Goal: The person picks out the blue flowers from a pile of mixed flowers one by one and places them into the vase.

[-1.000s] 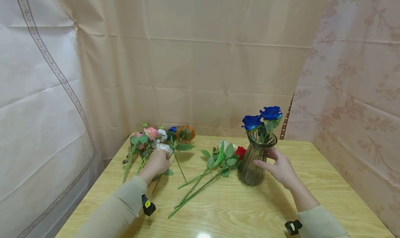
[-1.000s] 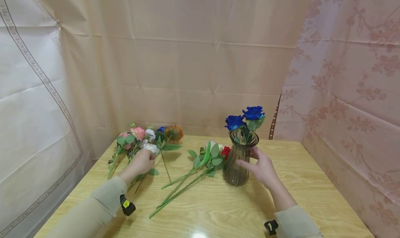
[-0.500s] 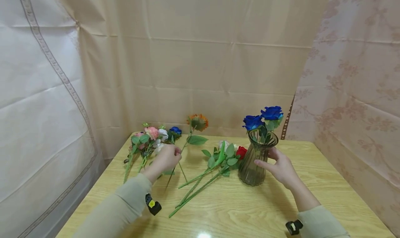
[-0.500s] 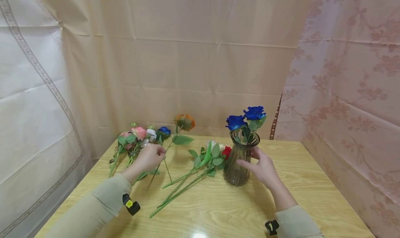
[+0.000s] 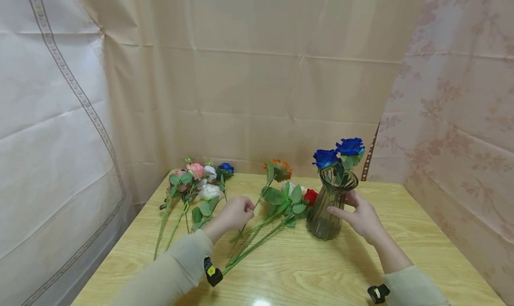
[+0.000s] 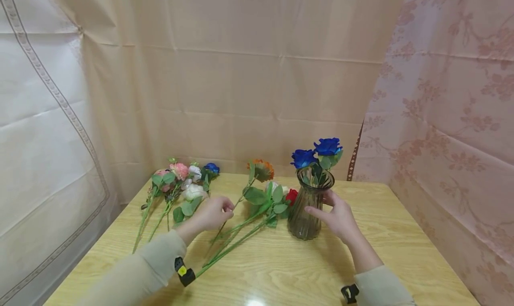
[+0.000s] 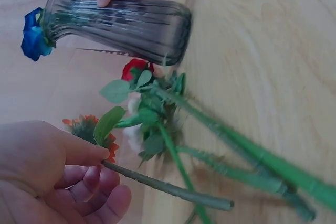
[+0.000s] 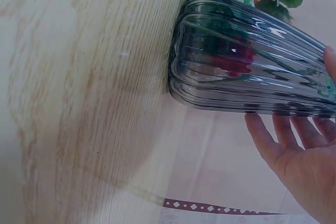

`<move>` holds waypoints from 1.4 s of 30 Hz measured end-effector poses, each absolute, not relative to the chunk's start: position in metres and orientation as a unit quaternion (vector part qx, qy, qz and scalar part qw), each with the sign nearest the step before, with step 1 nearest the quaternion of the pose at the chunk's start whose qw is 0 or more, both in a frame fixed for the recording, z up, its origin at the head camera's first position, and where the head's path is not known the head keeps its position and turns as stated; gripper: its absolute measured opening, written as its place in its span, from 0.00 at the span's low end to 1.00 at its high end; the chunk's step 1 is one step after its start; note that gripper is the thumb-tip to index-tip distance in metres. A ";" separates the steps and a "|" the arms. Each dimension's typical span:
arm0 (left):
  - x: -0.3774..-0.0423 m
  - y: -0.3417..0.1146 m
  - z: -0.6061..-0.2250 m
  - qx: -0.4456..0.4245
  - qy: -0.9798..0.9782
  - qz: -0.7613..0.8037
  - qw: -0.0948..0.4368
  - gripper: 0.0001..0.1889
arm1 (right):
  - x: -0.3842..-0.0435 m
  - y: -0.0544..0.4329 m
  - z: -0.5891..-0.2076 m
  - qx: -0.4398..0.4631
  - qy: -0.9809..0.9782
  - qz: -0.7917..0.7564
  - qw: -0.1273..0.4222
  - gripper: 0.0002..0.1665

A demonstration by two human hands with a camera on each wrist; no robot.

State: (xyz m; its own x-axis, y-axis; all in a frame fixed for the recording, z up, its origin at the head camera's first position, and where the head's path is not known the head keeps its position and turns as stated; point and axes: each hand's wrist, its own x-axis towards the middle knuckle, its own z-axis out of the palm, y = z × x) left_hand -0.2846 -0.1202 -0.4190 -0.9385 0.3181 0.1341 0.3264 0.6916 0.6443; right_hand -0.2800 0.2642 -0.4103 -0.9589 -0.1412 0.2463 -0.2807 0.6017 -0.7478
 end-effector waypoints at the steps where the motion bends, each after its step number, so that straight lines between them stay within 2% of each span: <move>1: -0.285 -0.118 -0.421 -0.179 -0.919 -0.351 0.006 0.05 | -0.280 0.264 -0.410 0.120 -0.891 0.430 0.083 0.56; 10: -0.287 -0.105 -0.435 -0.194 -0.928 -0.320 -0.008 0.01 | -0.279 0.264 -0.411 0.119 -0.891 0.431 0.081 0.55; 21: -0.289 -0.101 -0.449 -0.198 -0.941 -0.270 -0.052 0.24 | -0.280 0.265 -0.413 0.117 -0.892 0.429 0.082 0.56; 25: -0.289 -0.103 -0.448 -0.188 -0.940 -0.277 -0.061 0.26 | -0.281 0.265 -0.414 0.119 -0.890 0.432 0.083 0.56; 28: -0.291 -0.105 -0.445 -0.172 -0.943 -0.280 -0.049 0.27 | -0.282 0.265 -0.413 0.118 -0.890 0.432 0.081 0.56; 34: -0.293 -0.114 -0.425 -0.137 -0.954 -0.266 -0.010 0.09 | -0.282 0.266 -0.412 0.115 -0.892 0.431 0.076 0.56; 42: -0.294 -0.130 -0.398 -0.119 -0.953 -0.277 0.033 0.14 | -0.281 0.266 -0.412 0.116 -0.892 0.431 0.074 0.57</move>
State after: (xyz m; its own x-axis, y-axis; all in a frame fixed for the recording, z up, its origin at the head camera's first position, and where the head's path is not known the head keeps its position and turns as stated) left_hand -0.2936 -0.1296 -0.3983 -0.9694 0.2086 0.1291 0.2453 0.8184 0.5197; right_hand -0.2814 0.2658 -0.4122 -0.9619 -0.1436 0.2328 -0.2716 0.6019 -0.7509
